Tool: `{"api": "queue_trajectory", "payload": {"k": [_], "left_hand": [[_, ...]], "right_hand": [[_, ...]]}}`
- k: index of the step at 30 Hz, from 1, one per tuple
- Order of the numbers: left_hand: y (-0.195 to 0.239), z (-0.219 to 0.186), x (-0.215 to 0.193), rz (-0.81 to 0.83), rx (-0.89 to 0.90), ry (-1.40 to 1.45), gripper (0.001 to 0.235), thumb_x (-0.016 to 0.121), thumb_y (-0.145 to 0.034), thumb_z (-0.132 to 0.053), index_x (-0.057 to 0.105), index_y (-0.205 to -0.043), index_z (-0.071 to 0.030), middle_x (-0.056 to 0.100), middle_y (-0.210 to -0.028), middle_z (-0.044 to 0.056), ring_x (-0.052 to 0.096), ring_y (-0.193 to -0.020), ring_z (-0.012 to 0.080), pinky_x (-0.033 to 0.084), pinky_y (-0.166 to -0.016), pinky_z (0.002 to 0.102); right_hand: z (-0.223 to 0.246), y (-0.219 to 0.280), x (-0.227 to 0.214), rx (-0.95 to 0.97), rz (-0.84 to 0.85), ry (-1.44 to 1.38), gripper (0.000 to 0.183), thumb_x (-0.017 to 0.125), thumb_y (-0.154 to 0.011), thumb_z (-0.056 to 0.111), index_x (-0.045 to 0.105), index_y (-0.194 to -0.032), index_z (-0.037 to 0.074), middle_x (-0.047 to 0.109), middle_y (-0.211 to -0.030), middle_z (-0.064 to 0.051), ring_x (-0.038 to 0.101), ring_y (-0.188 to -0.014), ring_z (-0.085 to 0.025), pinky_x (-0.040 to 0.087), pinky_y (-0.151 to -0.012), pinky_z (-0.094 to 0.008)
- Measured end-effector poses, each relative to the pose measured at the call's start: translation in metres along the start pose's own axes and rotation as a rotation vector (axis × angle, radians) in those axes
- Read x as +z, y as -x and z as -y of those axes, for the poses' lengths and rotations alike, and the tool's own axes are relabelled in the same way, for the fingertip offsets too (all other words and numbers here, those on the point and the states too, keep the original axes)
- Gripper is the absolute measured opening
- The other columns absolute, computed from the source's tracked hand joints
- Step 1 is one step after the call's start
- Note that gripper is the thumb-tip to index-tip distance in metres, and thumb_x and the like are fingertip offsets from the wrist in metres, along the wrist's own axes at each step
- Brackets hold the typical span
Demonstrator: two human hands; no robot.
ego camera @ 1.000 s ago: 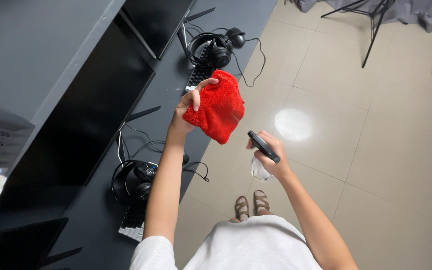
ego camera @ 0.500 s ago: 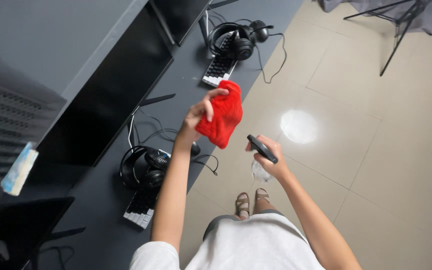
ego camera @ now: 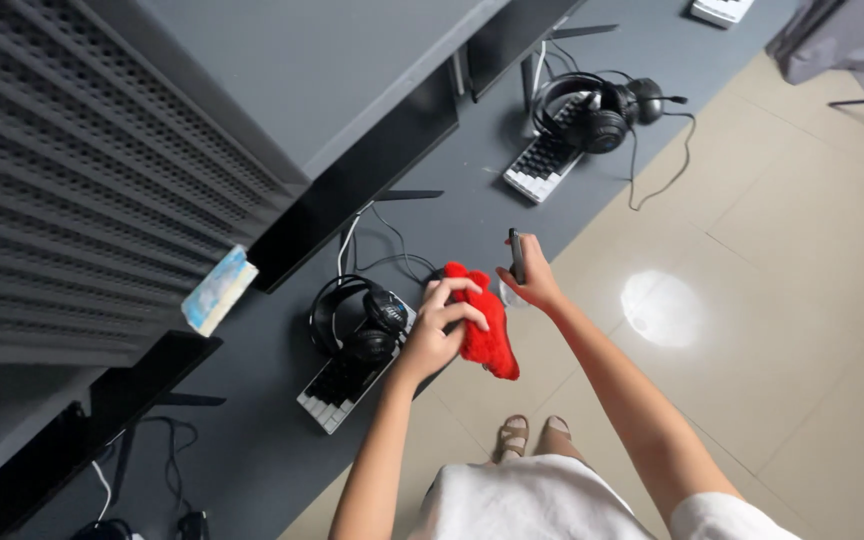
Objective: The person cleans multiple computer keyboards on a desk using a red cloth. They wipe the keys and the surface of each keyboard, occasionally lifting and turning them over to clean different sides.
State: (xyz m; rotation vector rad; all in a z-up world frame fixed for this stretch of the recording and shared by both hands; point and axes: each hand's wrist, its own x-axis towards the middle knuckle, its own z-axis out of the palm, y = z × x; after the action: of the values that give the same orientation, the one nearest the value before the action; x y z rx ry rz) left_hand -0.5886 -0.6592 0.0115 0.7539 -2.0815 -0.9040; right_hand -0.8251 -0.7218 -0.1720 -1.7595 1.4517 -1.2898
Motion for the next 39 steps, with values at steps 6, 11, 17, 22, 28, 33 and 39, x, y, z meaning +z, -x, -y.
{"api": "queue_trajectory", "payload": {"k": [6,11,17,22,28,33,39], "left_hand": [[0.006,-0.021,0.000,-0.049,0.030,-0.278,0.035,0.070,-0.073,0.006,0.077,-0.097,-0.020,0.061,-0.106,0.004,0.057,-0.106,0.0284,0.047,-0.096,0.042],[-0.003,-0.041,0.004,-0.019,0.101,-0.367,0.039,0.076,-0.080,-0.002,0.073,-0.116,-0.015,0.061,-0.105,0.002,0.058,-0.102,0.0273,0.046,-0.097,0.043],[-0.049,-0.064,0.029,-0.027,0.235,-0.409,0.026,0.079,-0.078,-0.012,0.067,-0.102,-0.011,0.062,-0.110,0.007,0.055,-0.105,0.0314,0.044,-0.094,0.045],[-0.093,-0.042,0.081,0.058,0.285,-0.240,0.019,0.076,-0.090,-0.012,0.063,-0.104,-0.009,0.065,-0.101,0.008,0.064,-0.101,0.0335,0.048,-0.094,0.046],[-0.158,-0.026,0.170,0.074,0.143,0.023,0.014,0.068,-0.101,-0.012,0.063,-0.111,-0.005,0.072,-0.102,0.016,0.072,-0.088,0.0387,0.057,-0.072,0.039],[-0.218,-0.013,0.245,0.134,-0.134,0.171,0.014,0.069,-0.102,-0.015,0.065,-0.109,-0.004,0.076,-0.088,0.012,0.076,-0.078,0.0243,0.059,-0.071,0.034],[-0.289,0.029,0.342,0.346,-0.726,1.341,0.055,0.047,-0.104,-0.051,0.062,-0.131,-0.006,0.069,-0.129,0.009,0.063,-0.121,0.0233,0.051,-0.103,0.038]], "right_hand": [[-0.046,-0.023,0.043,-0.044,0.006,0.070,0.083,0.085,-0.078,0.015,0.036,-0.144,0.002,0.043,-0.141,-0.022,0.051,-0.123,-0.044,0.049,-0.099,-0.043],[-0.046,-0.021,0.045,-0.054,-0.005,0.077,0.094,0.088,-0.071,0.015,0.033,-0.146,0.001,0.036,-0.150,-0.025,0.043,-0.135,-0.047,0.043,-0.108,-0.045],[-0.017,0.014,-0.016,0.103,-0.010,0.052,0.068,0.080,-0.079,0.016,0.051,-0.140,0.004,0.034,-0.156,-0.026,0.037,-0.143,-0.043,0.038,-0.114,-0.046],[0.037,0.065,-0.121,0.339,-0.017,-0.530,0.047,0.059,-0.100,0.024,0.059,-0.143,0.006,0.052,-0.155,-0.016,0.047,-0.143,-0.029,0.039,-0.117,-0.041],[0.014,0.101,-0.204,0.559,-0.002,-0.905,0.046,0.064,-0.094,0.018,0.059,-0.138,0.007,0.064,-0.137,-0.008,0.060,-0.125,-0.019,0.049,-0.105,-0.036],[-0.004,0.094,-0.260,0.657,-0.192,-0.625,0.035,0.063,-0.098,0.019,0.065,-0.128,0.002,0.073,-0.117,-0.006,0.066,-0.107,-0.013,0.054,-0.093,-0.033],[-0.074,0.090,-0.350,0.648,-0.484,-0.786,0.038,0.060,-0.105,0.026,0.065,-0.130,-0.002,0.072,-0.113,-0.008,0.065,-0.102,-0.016,0.053,-0.088,-0.035]]}}
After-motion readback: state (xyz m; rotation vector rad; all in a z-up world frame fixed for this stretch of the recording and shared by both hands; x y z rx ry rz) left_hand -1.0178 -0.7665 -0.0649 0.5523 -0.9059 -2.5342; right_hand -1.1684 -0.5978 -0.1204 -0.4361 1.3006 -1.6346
